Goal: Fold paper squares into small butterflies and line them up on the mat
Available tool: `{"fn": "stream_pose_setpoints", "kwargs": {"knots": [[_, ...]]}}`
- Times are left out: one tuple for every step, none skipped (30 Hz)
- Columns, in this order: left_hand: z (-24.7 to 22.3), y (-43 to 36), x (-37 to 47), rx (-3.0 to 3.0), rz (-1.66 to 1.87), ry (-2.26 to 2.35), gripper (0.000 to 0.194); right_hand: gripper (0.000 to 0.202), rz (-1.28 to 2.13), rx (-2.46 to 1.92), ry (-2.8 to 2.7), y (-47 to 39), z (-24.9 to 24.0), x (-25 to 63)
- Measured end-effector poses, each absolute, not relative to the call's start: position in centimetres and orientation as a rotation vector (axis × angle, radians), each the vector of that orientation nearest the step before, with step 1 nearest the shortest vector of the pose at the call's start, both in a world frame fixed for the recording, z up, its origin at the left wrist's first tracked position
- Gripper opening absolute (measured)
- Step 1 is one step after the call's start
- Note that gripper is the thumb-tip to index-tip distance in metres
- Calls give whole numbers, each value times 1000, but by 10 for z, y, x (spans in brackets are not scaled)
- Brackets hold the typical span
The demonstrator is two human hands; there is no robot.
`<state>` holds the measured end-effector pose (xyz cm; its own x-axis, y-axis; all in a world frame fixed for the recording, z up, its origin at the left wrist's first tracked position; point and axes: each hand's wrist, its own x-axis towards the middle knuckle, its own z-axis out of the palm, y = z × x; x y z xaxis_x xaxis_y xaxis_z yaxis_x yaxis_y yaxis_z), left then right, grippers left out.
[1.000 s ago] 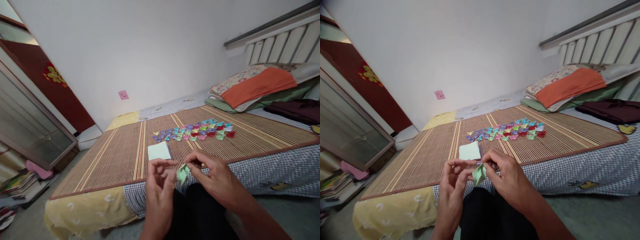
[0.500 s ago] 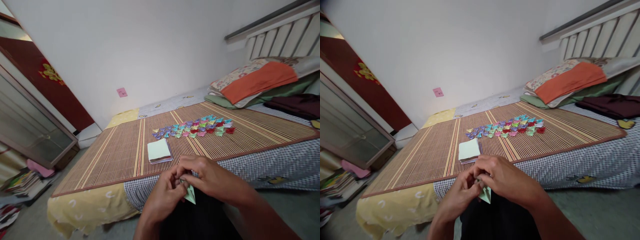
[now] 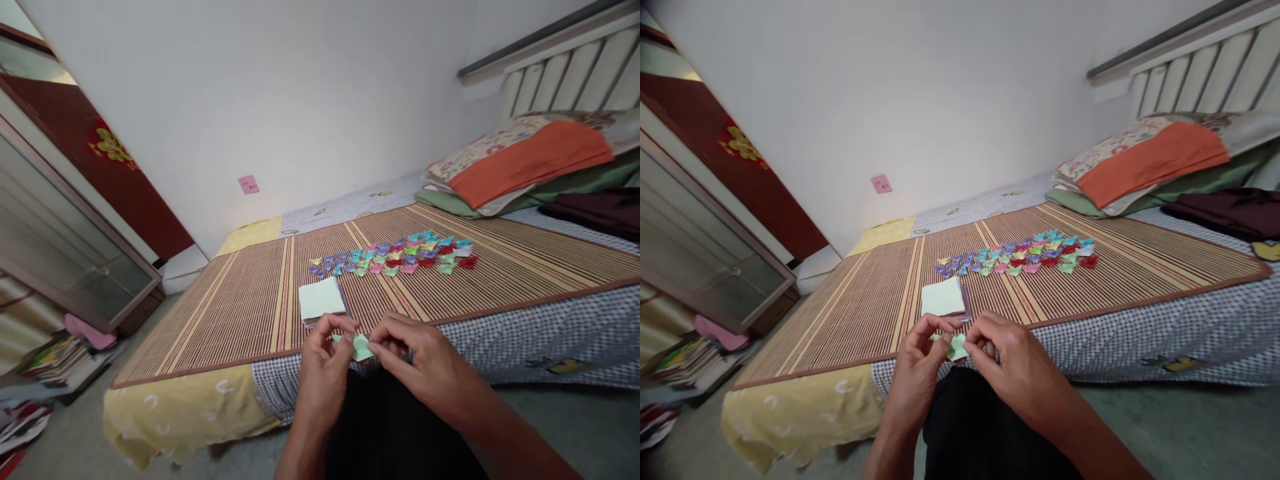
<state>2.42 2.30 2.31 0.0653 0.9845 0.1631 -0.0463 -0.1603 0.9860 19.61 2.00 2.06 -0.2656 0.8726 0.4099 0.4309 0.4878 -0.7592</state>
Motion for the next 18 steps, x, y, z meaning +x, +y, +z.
{"fn": "stream_pose_setpoints", "kwargs": {"knots": [[25, 22, 23, 1326, 1287, 1035, 15, 19, 650, -1079, -1882, 21, 21, 196], [27, 22, 22, 1328, 1271, 1019, 17, 20, 648, -1070, -1883, 21, 21, 195], [28, 21, 21, 1332, 1254, 1004, 18, 20, 645, -1062, -1882, 22, 21, 195], [29, 20, 19, 1334, 1235, 994, 20, 21, 640, -1054, -1881, 22, 21, 195], [30, 19, 17, 1338, 1212, 995, 21, 21, 632, -1043, -1881, 22, 21, 194], [30, 18, 16, 1346, 1187, 1008, 22, 20, 622, -1033, -1882, 22, 20, 194], [30, 17, 15, 1360, 1167, 1031, 22, 20, 609, -1022, -1888, 21, 20, 194], [30, 17, 14, 1377, 1152, 1057, 22, 19, 592, -1012, -1898, 20, 19, 194], [29, 17, 13, 1394, 1139, 1074, 21, 19, 571, -1004, -1912, 20, 19, 193], [28, 16, 13, 1410, 1128, 1080, 20, 19, 549, -996, -1927, 19, 19, 193], [28, 16, 13, 1428, 1123, 1073, 19, 20, 530, -991, -1941, 18, 20, 193], [27, 16, 13, 1449, 1119, 1062, 18, 20, 513, -985, -1952, 18, 20, 193], [27, 16, 14, 1475, 1115, 1051, 17, 21, 501, -980, -1958, 18, 21, 193], [28, 15, 14, 1509, 1114, 1044, 16, 21, 492, -975, -1960, 17, 21, 193], [29, 15, 15, 1548, 1119, 1045, 16, 21, 490, -971, -1962, 18, 22, 193], [30, 14, 15, 1592, 1129, 1055, 16, 21, 493, -967, -1964, 18, 22, 193], [31, 14, 15, 1636, 1135, 1071, 17, 21, 496, -960, -1965, 18, 22, 193], [33, 13, 15, 1676, 1139, 1088, 17, 20, 502, -948, -1969, 18, 22, 193]]}}
